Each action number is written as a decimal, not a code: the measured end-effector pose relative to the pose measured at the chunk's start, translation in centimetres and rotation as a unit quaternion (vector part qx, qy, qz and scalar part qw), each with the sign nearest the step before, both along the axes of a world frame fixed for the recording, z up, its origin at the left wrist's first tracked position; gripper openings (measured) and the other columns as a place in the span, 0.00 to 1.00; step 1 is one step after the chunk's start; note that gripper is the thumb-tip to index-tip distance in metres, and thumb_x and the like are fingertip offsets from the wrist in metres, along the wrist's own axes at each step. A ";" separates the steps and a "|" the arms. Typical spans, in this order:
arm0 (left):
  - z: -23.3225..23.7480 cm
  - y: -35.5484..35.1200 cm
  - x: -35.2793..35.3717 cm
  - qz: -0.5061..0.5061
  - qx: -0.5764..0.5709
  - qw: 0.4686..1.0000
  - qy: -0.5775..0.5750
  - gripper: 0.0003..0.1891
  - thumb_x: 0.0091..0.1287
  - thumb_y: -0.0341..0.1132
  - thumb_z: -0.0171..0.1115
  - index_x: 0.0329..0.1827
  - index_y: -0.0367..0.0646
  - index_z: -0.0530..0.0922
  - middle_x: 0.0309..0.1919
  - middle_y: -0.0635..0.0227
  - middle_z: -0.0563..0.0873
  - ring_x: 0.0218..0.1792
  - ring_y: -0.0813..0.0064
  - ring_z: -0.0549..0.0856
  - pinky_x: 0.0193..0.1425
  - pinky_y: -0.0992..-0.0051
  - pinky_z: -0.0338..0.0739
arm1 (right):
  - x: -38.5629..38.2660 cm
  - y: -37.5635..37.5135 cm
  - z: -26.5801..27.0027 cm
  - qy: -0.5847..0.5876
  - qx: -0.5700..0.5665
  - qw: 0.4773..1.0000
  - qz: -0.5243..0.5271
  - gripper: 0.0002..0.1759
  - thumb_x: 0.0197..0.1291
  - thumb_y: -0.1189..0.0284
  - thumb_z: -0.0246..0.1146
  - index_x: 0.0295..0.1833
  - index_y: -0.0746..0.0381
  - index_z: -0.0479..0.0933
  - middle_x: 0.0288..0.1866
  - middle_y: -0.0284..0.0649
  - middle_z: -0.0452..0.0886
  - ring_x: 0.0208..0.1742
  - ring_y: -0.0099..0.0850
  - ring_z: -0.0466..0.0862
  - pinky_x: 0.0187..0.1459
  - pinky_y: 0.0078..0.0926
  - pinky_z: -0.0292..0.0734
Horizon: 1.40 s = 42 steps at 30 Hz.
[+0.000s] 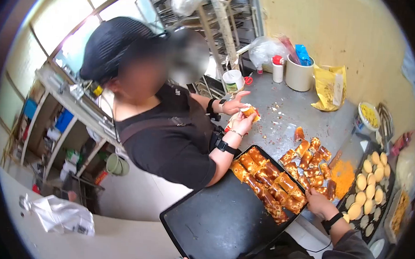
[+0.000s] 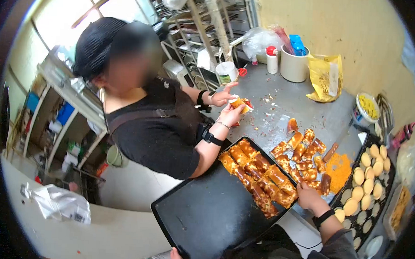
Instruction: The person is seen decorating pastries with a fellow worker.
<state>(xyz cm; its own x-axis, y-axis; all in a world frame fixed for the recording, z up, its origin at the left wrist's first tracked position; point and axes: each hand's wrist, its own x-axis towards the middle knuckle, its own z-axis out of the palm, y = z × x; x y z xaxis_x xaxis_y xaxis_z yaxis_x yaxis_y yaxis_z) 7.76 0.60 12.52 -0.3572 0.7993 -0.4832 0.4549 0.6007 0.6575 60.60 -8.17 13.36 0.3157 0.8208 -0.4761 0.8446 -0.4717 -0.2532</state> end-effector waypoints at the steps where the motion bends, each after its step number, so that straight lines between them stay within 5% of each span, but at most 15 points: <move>1: -0.7 -0.3 -0.7 -0.020 0.014 1.000 0.017 0.32 0.69 0.54 0.41 0.55 0.28 0.71 0.53 0.44 0.76 0.53 0.50 0.75 0.60 0.61 0.65 | 0.2 -0.2 -0.8 -0.011 0.002 1.000 0.009 0.31 0.50 0.76 0.52 0.63 0.72 0.62 0.57 0.55 0.67 0.52 0.49 0.75 0.52 0.38 0.72; 2: -1.6 -0.3 -1.7 -0.041 0.030 0.998 0.035 0.31 0.69 0.54 0.42 0.55 0.28 0.71 0.54 0.43 0.75 0.53 0.49 0.75 0.61 0.61 0.65 | 0.3 0.1 -0.9 -0.009 -0.033 0.999 0.008 0.31 0.51 0.75 0.51 0.64 0.72 0.61 0.58 0.56 0.66 0.54 0.49 0.74 0.53 0.37 0.72; 5: -11.9 -0.4 -7.3 0.022 0.150 0.987 -0.045 0.26 0.70 0.49 0.44 0.39 0.29 0.77 0.35 0.61 0.82 0.37 0.73 0.75 0.46 0.70 0.70 | -0.1 0.5 -0.3 -0.021 -0.045 0.999 0.017 0.31 0.52 0.74 0.50 0.64 0.71 0.60 0.58 0.55 0.66 0.56 0.49 0.73 0.55 0.37 0.71; 8: -6.7 -0.7 -3.8 0.054 0.148 0.983 -0.092 0.24 0.70 0.47 0.46 0.38 0.30 0.77 0.33 0.62 0.81 0.36 0.73 0.75 0.45 0.70 0.70 | 0.2 0.2 -1.0 -0.017 -0.065 0.998 0.017 0.36 0.51 0.71 0.52 0.67 0.69 0.56 0.60 0.55 0.64 0.58 0.50 0.72 0.55 0.38 0.71; 16: -5.3 -1.5 -3.6 0.008 0.145 0.988 -0.056 0.25 0.69 0.48 0.48 0.41 0.27 0.76 0.33 0.54 0.81 0.36 0.66 0.76 0.45 0.66 0.71 | -1.1 0.2 -0.7 -0.033 -0.022 0.999 -0.027 0.22 0.55 0.74 0.48 0.57 0.70 0.67 0.57 0.57 0.68 0.54 0.52 0.75 0.53 0.42 0.72; 18: -7.3 -1.7 -3.9 0.054 0.197 0.974 -0.099 0.23 0.68 0.47 0.50 0.35 0.28 0.75 0.30 0.56 0.79 0.34 0.69 0.73 0.43 0.68 0.69 | -0.7 0.0 -1.5 -0.030 -0.033 0.999 -0.020 0.27 0.52 0.74 0.50 0.60 0.70 0.64 0.59 0.57 0.66 0.54 0.52 0.75 0.53 0.42 0.72; 24: -8.6 -1.3 -5.5 0.019 0.166 0.969 -0.184 0.22 0.68 0.47 0.50 0.44 0.30 0.75 0.39 0.61 0.80 0.40 0.71 0.75 0.49 0.71 0.69 | 0.4 -1.2 -4.2 -0.027 0.036 0.997 -0.060 0.22 0.54 0.71 0.52 0.57 0.63 0.69 0.58 0.55 0.67 0.52 0.52 0.75 0.53 0.42 0.71; 26: -9.1 -1.0 -6.3 0.022 0.137 0.963 -0.229 0.22 0.69 0.46 0.50 0.46 0.31 0.75 0.40 0.62 0.80 0.41 0.72 0.76 0.49 0.72 0.70 | 2.2 -1.8 -6.9 0.004 0.171 0.981 -0.088 0.14 0.55 0.71 0.53 0.43 0.65 0.78 0.50 0.55 0.75 0.49 0.49 0.77 0.51 0.39 0.73; 28: -9.0 -1.2 -6.5 0.029 0.112 0.958 -0.263 0.22 0.69 0.46 0.50 0.47 0.31 0.75 0.41 0.63 0.80 0.41 0.72 0.76 0.49 0.72 0.70 | 2.3 -1.5 -3.1 0.158 0.180 0.932 -0.271 0.16 0.57 0.65 0.55 0.43 0.65 0.79 0.48 0.54 0.77 0.47 0.45 0.79 0.50 0.34 0.74; 30: -7.2 -1.3 -5.4 0.003 0.122 0.966 -0.228 0.23 0.70 0.47 0.46 0.48 0.32 0.75 0.42 0.62 0.81 0.42 0.71 0.78 0.48 0.70 0.73 | 3.5 -1.3 -2.6 0.255 0.360 0.845 -0.303 0.23 0.58 0.59 0.58 0.51 0.66 0.76 0.48 0.51 0.78 0.48 0.41 0.80 0.50 0.32 0.73; 32: -5.6 -1.6 -4.4 0.013 0.129 0.966 -0.225 0.24 0.69 0.48 0.48 0.48 0.31 0.75 0.41 0.62 0.81 0.41 0.72 0.78 0.48 0.71 0.71 | 2.5 -0.2 -0.1 0.319 0.435 0.800 -0.264 0.32 0.55 0.56 0.63 0.58 0.69 0.70 0.51 0.52 0.76 0.53 0.39 0.77 0.54 0.33 0.71; 34: -5.6 -1.7 -4.3 0.020 0.128 0.969 -0.212 0.25 0.70 0.49 0.47 0.49 0.31 0.75 0.42 0.61 0.81 0.41 0.72 0.78 0.48 0.71 0.72 | 1.9 0.7 1.6 0.216 0.409 0.871 -0.163 0.42 0.47 0.55 0.69 0.61 0.71 0.65 0.56 0.53 0.73 0.58 0.42 0.74 0.58 0.34 0.68; 36: -5.0 -1.9 -3.9 0.024 0.124 0.974 -0.189 0.25 0.70 0.49 0.46 0.50 0.30 0.75 0.42 0.60 0.81 0.41 0.71 0.78 0.49 0.71 0.72 | 1.8 2.1 1.8 0.209 0.390 0.888 -0.122 0.46 0.41 0.54 0.72 0.61 0.71 0.65 0.58 0.55 0.70 0.60 0.43 0.71 0.60 0.34 0.66; 42: -5.9 -1.4 -3.9 0.016 0.146 0.989 -0.033 0.28 0.69 0.51 0.47 0.49 0.27 0.76 0.40 0.59 0.83 0.40 0.70 0.79 0.47 0.67 0.73 | 3.3 5.3 0.7 0.309 0.413 0.852 -0.084 0.36 0.38 0.60 0.73 0.53 0.67 0.73 0.46 0.52 0.78 0.50 0.43 0.78 0.51 0.35 0.72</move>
